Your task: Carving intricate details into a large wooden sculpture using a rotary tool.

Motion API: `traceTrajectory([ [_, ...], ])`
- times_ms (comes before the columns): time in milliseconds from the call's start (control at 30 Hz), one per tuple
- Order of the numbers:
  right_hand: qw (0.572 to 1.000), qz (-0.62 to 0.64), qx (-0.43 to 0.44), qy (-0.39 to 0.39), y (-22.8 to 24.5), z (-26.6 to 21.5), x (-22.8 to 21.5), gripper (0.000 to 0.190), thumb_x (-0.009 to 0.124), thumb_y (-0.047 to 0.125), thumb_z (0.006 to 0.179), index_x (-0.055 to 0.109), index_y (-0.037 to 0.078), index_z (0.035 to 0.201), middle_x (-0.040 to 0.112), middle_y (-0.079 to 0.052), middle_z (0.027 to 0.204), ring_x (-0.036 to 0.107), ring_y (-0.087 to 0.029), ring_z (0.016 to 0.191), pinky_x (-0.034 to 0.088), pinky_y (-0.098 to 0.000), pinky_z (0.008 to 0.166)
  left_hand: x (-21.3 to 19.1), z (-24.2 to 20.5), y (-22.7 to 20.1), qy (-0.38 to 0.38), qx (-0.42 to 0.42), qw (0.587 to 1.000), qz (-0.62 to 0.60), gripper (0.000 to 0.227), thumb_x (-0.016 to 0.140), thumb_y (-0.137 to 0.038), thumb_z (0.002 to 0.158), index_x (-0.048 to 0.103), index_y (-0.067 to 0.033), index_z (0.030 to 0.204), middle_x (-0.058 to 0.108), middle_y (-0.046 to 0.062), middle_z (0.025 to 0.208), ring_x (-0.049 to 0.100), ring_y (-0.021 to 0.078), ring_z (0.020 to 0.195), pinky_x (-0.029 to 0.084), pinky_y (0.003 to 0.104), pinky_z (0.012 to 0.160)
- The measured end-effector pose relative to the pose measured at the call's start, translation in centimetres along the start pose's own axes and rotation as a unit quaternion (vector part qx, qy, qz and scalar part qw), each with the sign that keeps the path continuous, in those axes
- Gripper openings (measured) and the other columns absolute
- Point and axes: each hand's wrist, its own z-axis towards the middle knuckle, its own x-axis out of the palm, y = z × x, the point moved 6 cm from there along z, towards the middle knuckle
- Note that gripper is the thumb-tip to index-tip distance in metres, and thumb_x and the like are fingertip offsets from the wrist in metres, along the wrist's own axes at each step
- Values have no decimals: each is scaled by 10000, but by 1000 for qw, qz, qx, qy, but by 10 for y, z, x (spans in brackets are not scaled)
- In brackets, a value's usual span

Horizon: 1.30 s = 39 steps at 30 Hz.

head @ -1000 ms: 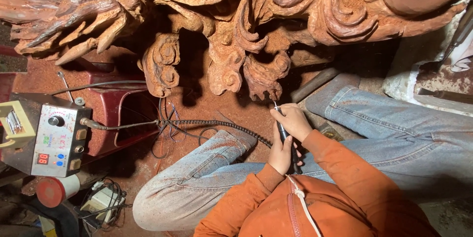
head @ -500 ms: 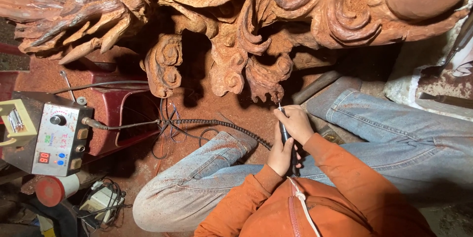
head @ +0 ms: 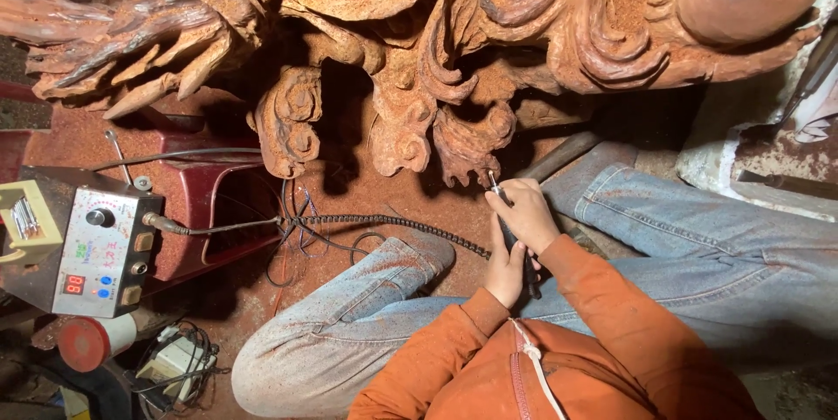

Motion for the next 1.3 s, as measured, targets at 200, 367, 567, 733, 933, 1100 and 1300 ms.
traceTrajectory([
  [200, 1000, -14, -13, 14, -9, 1, 9, 354, 664, 406, 959, 786, 116, 796, 764, -24, 1055, 599, -247, 1133, 434, -340, 1058, 5, -6, -13, 13, -7, 1000, -20, 687, 315, -128, 1101, -152, -88, 1603, 629, 189, 991, 734, 265, 733, 694, 389, 641],
  [367, 1000, -2, 3, 26, -5, -2, 6, 353, 657, 409, 957, 788, 121, 799, 769, -4, 1059, 602, -241, 1134, 427, -330, 1060, 4, -4, -10, 20, -3, 1000, -8, 683, 301, -132, 1106, -174, -51, 1589, 632, 165, 976, 732, 236, 681, 692, 356, 613],
  [567, 1000, 2, 3, 9, -8, 2, 6, 312, 666, 416, 953, 789, 154, 836, 756, 19, 1091, 587, -222, 1142, 429, -325, 1053, 4, 0, -6, 6, 18, 1000, -4, 698, 335, -98, 1094, -148, -49, 1596, 615, 199, 991, 732, 280, 719, 682, 387, 608],
  [733, 999, -23, 12, 40, -18, 1, 12, 383, 628, 457, 965, 777, 152, 788, 761, 10, 1033, 594, -221, 1122, 444, -322, 1034, 4, -9, -8, 2, 7, 1000, -13, 695, 349, -122, 1097, -125, -72, 1603, 619, 211, 987, 738, 305, 725, 690, 412, 589],
  [933, 999, -22, 6, 28, -8, 3, 5, 390, 632, 447, 976, 764, 144, 769, 762, -3, 1003, 604, -228, 1100, 450, -331, 1025, 4, -10, -20, -2, 0, 1000, -26, 702, 349, -117, 1094, -124, -91, 1612, 617, 194, 966, 734, 285, 724, 696, 411, 605],
  [1100, 1000, -15, -12, 18, 1, 0, 1, 403, 634, 425, 973, 754, 115, 745, 761, -27, 980, 615, -261, 1056, 469, -356, 993, 3, -9, -18, 0, -10, 1000, -23, 685, 332, -135, 1104, -123, -90, 1613, 616, 163, 956, 731, 253, 720, 700, 386, 604],
  [1300, 999, -19, -40, -20, 1, -4, 2, 412, 651, 424, 971, 741, 112, 718, 764, -28, 968, 634, -276, 1012, 491, -368, 950, -8, 7, 13, 2, -21, 998, 53, 712, 369, -176, 1094, -111, -124, 1616, 662, 159, 1025, 742, 237, 821, 694, 406, 706],
])
